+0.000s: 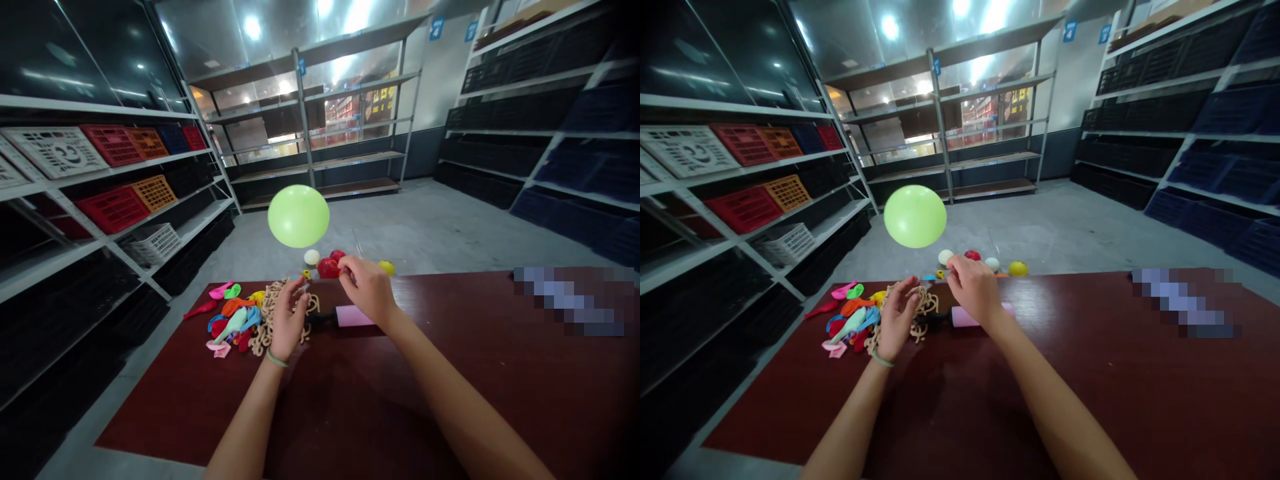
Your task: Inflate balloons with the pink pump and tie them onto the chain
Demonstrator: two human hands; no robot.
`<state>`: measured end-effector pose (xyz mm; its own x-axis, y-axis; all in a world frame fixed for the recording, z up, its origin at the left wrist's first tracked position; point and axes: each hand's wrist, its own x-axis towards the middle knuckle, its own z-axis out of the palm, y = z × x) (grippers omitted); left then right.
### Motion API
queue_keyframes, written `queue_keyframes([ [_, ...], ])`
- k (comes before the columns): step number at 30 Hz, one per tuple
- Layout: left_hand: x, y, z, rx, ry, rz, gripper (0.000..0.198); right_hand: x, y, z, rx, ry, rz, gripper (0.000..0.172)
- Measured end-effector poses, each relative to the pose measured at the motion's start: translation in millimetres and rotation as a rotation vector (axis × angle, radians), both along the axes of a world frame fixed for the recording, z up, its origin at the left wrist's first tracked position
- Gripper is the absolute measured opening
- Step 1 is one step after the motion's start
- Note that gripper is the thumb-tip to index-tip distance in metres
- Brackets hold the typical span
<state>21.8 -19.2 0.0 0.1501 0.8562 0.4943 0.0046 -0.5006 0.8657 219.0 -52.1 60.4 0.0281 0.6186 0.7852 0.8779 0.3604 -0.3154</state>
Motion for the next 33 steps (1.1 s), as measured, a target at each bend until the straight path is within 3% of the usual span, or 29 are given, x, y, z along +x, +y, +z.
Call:
queue_keyframes([
  [7,-2,3,0.0,0.029,0.015,0.123,0.025,-7,4,-7.8,-0.084,-0.039,0.021,0.015],
  [11,-10,5,11.2,0.095,0.042,0.197,0.025,-11,4,-17.6,-0.186,-0.117,0.054,0.017],
  [15,-40,6,27.5,0.153,0.130,0.222,0.024,-5,-4,-32.2,-0.286,-0.184,0.064,0.018],
  [17,-64,6,28.6,0.162,0.205,0.261,0.023,1,-10,-40.6,-0.303,-0.243,0.082,0.018],
  [20,-103,7,17.1,0.121,0.294,0.338,0.022,6,-19,-54.7,-0.341,-0.349,0.108,0.022],
  [25,-152,7,-22.0,0.075,0.455,0.438,0.018,3,-28,-79.9,-0.416,-0.503,0.040,0.034],
  [29,-163,9,-47.4,0.106,0.587,0.467,0.016,-4,-31,-94.0,-0.386,-0.535,0.002,0.039],
  [33,-163,9,-52.7,0.138,0.710,0.446,0.016,-10,-34,-103.5,-0.323,-0.549,0.044,0.041],
])
